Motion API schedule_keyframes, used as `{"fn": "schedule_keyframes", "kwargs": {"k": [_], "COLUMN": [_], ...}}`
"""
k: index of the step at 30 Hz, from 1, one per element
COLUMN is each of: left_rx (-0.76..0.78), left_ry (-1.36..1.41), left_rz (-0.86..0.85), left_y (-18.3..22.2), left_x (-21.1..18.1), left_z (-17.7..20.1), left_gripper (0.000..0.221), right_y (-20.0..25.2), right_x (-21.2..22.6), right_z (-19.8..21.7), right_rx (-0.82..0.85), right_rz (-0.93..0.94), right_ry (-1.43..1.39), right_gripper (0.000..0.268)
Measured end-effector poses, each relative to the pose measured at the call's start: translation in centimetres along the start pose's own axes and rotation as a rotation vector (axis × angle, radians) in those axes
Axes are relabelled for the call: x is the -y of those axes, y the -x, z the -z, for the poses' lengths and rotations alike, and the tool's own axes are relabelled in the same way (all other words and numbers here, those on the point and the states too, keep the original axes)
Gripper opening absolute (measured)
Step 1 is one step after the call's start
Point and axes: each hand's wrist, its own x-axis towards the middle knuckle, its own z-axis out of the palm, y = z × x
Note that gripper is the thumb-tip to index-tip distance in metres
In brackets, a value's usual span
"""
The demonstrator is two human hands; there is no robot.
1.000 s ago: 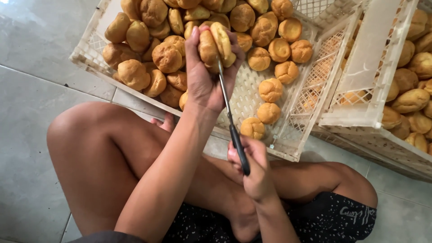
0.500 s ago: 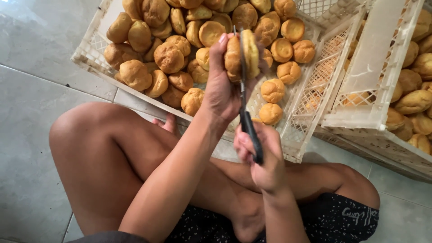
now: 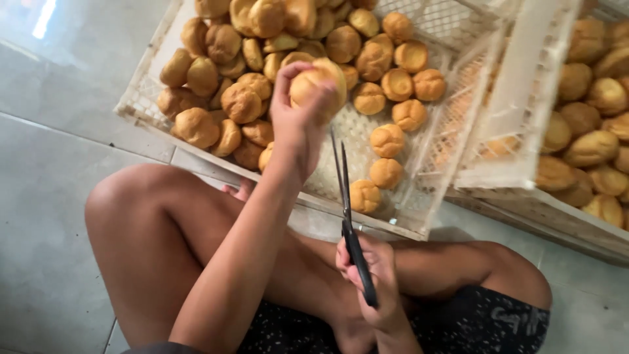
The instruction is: Cutting small baked buns partially open with scissors while sitting on the floor.
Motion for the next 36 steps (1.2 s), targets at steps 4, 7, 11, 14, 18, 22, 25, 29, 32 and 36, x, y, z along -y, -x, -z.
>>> {"fn": "schedule_keyframes", "kwargs": {"k": [4, 7, 11, 14, 18, 22, 25, 29, 32, 36], "left_rx": [0.059, 0.749, 0.682, 0.49, 0.53, 0.345, 0.421, 0.448, 0.667, 0.865], "left_ry": [-0.89, -0.879, -1.454, -1.95, -2.268, -2.216, -2.439, -2.489, -2.562, -2.061], "left_rz": [-0.671, -0.624, -0.628, -0.342, 0.372, 0.061, 0.103, 0.103, -0.071, -0.013], "left_y": [1.0, -2.3, -5.6, -4.9, -0.7, -0.5, -0.1, -0.3, 0.3, 4.2], "left_x": [0.6, 4.7, 3.9, 3.9, 1.2, 3.7, 3.9, 2.1, 2.7, -0.7], "left_z": [-11.1, -17.3, -13.6, -1.4, 3.7, 6.6, 7.2, 5.2, 6.1, 4.2], "left_gripper": [0.043, 0.072, 0.063, 0.073, 0.108, 0.061, 0.114, 0.104, 0.093, 0.067], "right_y": [0.6, 1.7, 2.0, 1.8, 1.2, 1.5, 2.0, 2.2, 2.0, 0.7], "right_x": [1.3, 2.2, 3.5, 2.8, 1.7, 2.6, 3.1, 3.6, 3.2, 0.1], "right_z": [0.6, 2.0, 4.4, 6.8, 6.2, 5.3, 5.8, 6.3, 6.0, 6.4], "right_rx": [-0.112, -0.04, -0.101, -0.127, -0.111, -0.122, -0.123, -0.166, -0.193, -0.227], "right_rz": [0.174, 0.431, 0.52, 0.571, 0.665, 0.5, 0.505, 0.564, 0.539, 0.45], "right_ry": [0.011, -0.17, -0.268, -0.404, -0.467, -0.396, -0.342, -0.381, -0.385, -0.322], "right_gripper": [0.035, 0.046, 0.041, 0.037, 0.038, 0.038, 0.04, 0.032, 0.029, 0.035]}}
